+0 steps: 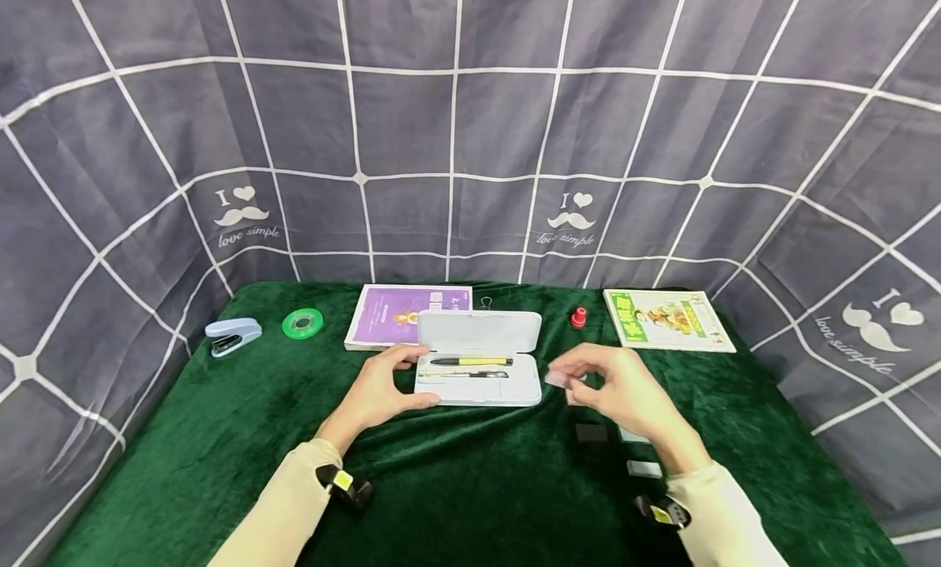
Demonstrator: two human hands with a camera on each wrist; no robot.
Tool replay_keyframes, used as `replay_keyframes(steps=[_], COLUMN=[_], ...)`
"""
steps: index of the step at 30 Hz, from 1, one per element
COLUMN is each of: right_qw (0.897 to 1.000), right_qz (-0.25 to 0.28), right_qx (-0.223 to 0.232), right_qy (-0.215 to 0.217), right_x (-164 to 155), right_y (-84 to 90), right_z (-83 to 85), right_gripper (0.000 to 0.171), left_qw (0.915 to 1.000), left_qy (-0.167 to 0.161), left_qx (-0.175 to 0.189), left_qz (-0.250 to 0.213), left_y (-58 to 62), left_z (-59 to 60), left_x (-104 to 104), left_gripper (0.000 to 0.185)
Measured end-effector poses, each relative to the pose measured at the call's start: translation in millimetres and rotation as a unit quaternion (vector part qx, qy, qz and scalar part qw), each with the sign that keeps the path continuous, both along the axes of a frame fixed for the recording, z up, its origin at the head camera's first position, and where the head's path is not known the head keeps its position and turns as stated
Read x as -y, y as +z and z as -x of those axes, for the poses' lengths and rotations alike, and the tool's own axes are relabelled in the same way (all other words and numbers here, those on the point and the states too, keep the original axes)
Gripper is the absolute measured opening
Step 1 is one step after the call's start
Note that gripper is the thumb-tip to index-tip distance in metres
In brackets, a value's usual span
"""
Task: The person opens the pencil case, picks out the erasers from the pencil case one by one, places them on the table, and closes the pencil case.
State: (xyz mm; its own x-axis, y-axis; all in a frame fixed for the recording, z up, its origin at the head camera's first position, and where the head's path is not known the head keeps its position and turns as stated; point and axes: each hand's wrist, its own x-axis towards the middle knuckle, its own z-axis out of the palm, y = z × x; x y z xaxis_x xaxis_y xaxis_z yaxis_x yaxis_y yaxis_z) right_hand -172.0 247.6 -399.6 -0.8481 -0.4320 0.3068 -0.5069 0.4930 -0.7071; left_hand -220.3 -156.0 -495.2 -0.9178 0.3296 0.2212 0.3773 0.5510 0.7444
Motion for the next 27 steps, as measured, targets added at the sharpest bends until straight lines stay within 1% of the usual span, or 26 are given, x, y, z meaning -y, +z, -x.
replay_keyframes(steps=[5, 8, 16, 20, 22, 27], right_qw=[1.0, 1.0, 0.999, 0.999, 0.999, 0.998], right_qz=[-0.011, -0.014, -0.033, -0.035, -0.034, -0.029], right_qx=[-0.006, -0.007, 0.0, -0.009, -0.02, -0.043], right_qy=[-0.015, -0.013, -0.009, 0.005, 0.017, 0.045], right_x=[-25, -35, -46, -46, -45, -43], right_y=[-8.3, -16.3, -43.9, -51.4, -52.8, -54.7], right_z=[-19.7, -31.8, -62.7, -70.7, -72.8, -75.7], right_gripper=[0.03, 0.031, 0.04, 0.044, 0.043, 0.051], left_qw=[0.9999, 0.9999, 1.0, 1.0, 1.0, 1.0], left_qy=[0.007, 0.007, 0.002, 0.0, 0.001, 0.003], left_qx=[0.011, 0.012, 0.005, 0.003, 0.004, 0.007], left_qz=[0.003, 0.005, 0.005, 0.004, 0.005, 0.005], left_y=[0.3, 0.5, 4.1, 3.4, 2.5, 1.7], left_z=[-1.2, -1.3, -0.9, -1.0, -0.9, -1.1], left_x=[1, 0, -2, -2, -1, -1], left_gripper=[0.082, 0.082, 0.082, 0.082, 0.082, 0.082])
